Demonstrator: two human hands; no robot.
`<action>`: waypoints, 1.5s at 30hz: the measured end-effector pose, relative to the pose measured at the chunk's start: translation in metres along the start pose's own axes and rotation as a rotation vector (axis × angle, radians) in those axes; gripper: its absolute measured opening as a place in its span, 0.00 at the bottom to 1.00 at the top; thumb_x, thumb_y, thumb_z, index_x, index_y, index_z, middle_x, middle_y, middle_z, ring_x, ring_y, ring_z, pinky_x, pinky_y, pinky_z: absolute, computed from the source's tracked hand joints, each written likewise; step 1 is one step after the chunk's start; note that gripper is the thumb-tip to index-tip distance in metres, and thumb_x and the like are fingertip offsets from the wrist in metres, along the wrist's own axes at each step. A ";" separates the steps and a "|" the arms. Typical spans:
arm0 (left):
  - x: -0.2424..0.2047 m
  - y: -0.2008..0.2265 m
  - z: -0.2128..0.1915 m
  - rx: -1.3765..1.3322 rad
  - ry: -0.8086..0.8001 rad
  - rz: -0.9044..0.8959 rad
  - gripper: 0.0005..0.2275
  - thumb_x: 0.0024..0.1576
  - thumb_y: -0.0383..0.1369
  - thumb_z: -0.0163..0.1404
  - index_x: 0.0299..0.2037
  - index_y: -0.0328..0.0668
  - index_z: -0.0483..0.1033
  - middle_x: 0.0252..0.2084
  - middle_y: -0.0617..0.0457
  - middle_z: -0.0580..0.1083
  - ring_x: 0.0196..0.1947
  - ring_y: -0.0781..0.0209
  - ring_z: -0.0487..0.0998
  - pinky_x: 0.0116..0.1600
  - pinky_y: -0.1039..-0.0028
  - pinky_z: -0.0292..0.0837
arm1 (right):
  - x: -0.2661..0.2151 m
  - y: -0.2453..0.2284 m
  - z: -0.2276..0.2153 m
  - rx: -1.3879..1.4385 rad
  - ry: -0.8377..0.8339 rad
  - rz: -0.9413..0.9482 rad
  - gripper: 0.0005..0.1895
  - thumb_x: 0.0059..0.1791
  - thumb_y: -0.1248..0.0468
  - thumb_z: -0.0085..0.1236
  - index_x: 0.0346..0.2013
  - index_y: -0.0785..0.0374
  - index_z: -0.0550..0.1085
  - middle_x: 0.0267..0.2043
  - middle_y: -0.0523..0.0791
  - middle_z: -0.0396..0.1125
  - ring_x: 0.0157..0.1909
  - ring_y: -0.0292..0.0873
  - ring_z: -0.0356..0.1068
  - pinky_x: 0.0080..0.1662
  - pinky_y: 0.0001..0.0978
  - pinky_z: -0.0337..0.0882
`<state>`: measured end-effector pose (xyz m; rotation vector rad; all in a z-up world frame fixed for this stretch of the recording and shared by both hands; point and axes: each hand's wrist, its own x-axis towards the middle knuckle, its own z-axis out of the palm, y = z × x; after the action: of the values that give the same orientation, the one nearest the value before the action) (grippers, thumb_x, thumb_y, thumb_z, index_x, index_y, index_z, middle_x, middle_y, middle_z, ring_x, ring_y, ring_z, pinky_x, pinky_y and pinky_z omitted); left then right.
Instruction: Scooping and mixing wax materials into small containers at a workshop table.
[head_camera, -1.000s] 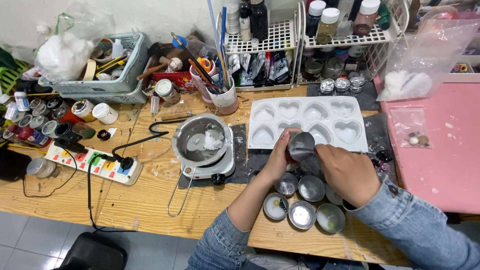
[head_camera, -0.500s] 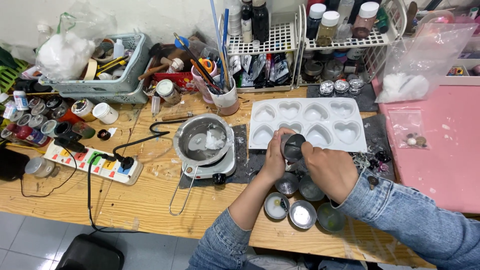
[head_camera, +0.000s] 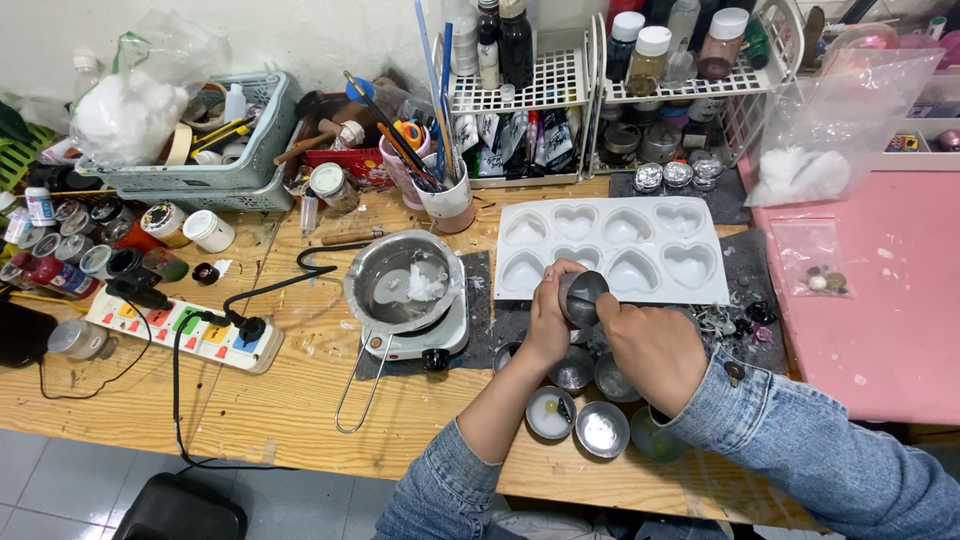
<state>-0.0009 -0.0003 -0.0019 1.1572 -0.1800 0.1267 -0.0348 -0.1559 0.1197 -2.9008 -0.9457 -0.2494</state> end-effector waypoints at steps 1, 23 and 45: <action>0.001 -0.002 -0.001 0.000 -0.001 -0.001 0.23 0.72 0.48 0.24 0.47 0.39 0.69 0.34 0.56 0.72 0.31 0.71 0.70 0.37 0.80 0.67 | 0.000 0.001 0.000 0.000 0.000 0.002 0.06 0.45 0.69 0.51 0.36 0.65 0.68 0.19 0.50 0.71 0.22 0.52 0.75 0.24 0.44 0.73; 0.006 0.006 -0.009 -0.001 -0.122 -0.269 0.22 0.71 0.44 0.24 0.41 0.41 0.71 0.26 0.55 0.69 0.22 0.67 0.65 0.27 0.77 0.61 | 0.004 0.005 -0.015 0.034 -0.113 -0.066 0.07 0.45 0.68 0.51 0.37 0.63 0.68 0.21 0.51 0.71 0.28 0.55 0.75 0.30 0.48 0.73; 0.013 0.002 -0.012 -0.205 0.252 0.067 0.21 0.71 0.44 0.27 0.46 0.38 0.70 0.36 0.52 0.74 0.32 0.65 0.74 0.39 0.75 0.71 | 0.055 0.005 -0.062 1.022 -0.575 0.263 0.19 0.56 0.51 0.44 0.32 0.63 0.71 0.19 0.42 0.60 0.16 0.39 0.61 0.23 0.36 0.63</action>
<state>0.0121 0.0113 -0.0022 0.9219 -0.0075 0.3047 0.0039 -0.1365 0.1903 -2.0646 -0.4716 0.8597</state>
